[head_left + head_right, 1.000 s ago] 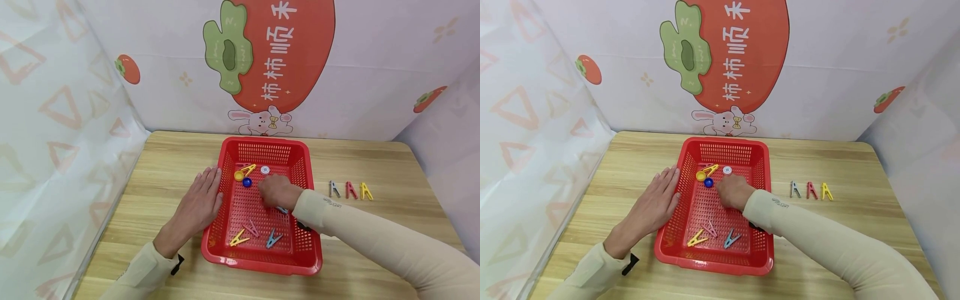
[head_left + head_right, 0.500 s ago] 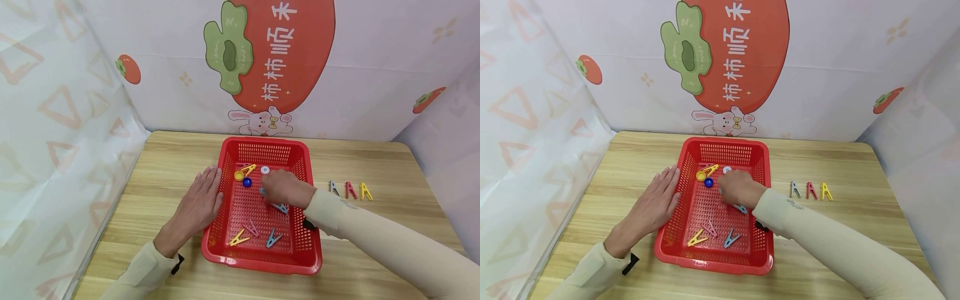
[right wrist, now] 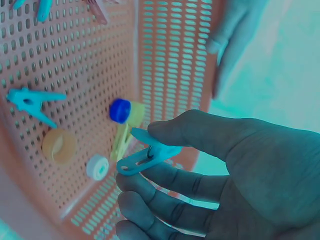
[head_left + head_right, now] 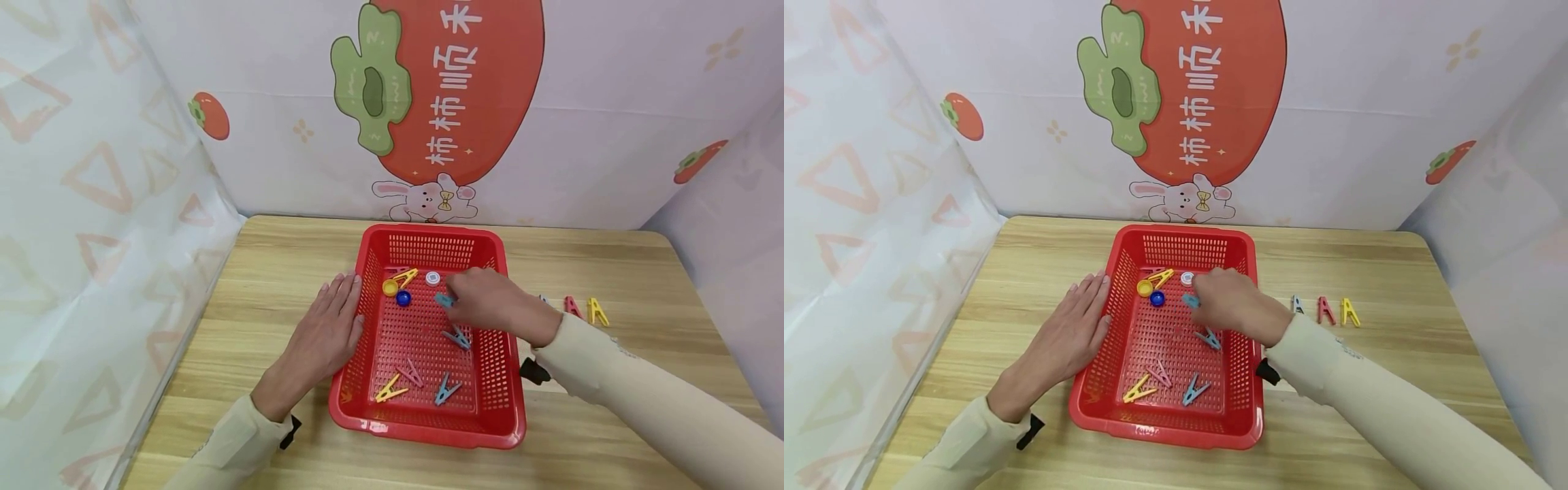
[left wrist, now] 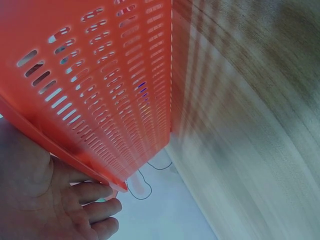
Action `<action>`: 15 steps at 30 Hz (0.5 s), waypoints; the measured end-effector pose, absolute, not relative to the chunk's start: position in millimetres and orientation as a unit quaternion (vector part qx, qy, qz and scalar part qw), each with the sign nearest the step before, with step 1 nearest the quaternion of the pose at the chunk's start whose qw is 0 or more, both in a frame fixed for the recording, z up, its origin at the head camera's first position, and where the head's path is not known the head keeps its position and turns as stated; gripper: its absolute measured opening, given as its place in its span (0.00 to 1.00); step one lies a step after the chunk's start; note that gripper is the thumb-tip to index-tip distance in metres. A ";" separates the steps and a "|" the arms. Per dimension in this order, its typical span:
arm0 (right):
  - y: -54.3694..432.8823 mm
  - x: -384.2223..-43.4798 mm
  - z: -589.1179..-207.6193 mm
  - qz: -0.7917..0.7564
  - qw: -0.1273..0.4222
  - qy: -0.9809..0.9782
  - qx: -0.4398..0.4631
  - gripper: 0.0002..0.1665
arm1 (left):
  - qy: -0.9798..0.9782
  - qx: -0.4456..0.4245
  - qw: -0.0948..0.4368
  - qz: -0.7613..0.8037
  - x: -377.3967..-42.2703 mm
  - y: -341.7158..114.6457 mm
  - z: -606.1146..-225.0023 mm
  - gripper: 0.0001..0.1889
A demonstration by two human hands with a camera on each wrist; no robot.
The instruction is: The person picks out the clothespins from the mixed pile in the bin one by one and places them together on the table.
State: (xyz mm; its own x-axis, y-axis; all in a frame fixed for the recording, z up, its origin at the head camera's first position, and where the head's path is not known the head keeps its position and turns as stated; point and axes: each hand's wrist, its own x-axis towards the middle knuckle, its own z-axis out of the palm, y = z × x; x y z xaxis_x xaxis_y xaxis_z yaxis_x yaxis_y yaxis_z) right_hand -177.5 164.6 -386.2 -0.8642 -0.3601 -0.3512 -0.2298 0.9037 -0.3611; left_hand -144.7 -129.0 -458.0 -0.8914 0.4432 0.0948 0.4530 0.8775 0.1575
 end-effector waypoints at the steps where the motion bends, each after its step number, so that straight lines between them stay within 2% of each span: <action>1: 168.5 -177.0 -384.6 -0.160 0.205 0.954 -0.153 0.16 | -0.968 -0.232 0.028 -0.087 -144.6 -128.8 -457.9 0.39; 5: 183.4 -174.9 -379.5 -0.165 0.187 0.957 -0.148 0.20 | -0.968 -0.233 0.029 -0.084 -144.2 -128.7 -457.2 0.38; 12: 202.9 -170.0 -373.3 -0.170 0.180 0.960 -0.130 0.15 | -0.969 -0.231 0.027 -0.083 -143.9 -128.9 -457.6 0.39; 15: 209.8 -168.2 -371.0 -0.174 0.175 0.961 -0.121 0.16 | -0.969 -0.232 0.024 -0.082 -144.3 -128.5 -457.4 0.39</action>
State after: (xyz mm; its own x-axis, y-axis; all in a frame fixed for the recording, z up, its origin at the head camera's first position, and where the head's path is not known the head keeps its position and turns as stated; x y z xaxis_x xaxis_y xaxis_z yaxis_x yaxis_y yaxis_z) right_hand -168.2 209.8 -371.0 -0.9095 -0.2936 -0.2942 -0.1717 0.9100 -0.3774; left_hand -144.3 -128.5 -457.4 -0.8915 0.4450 0.0849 0.4530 0.8791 0.1481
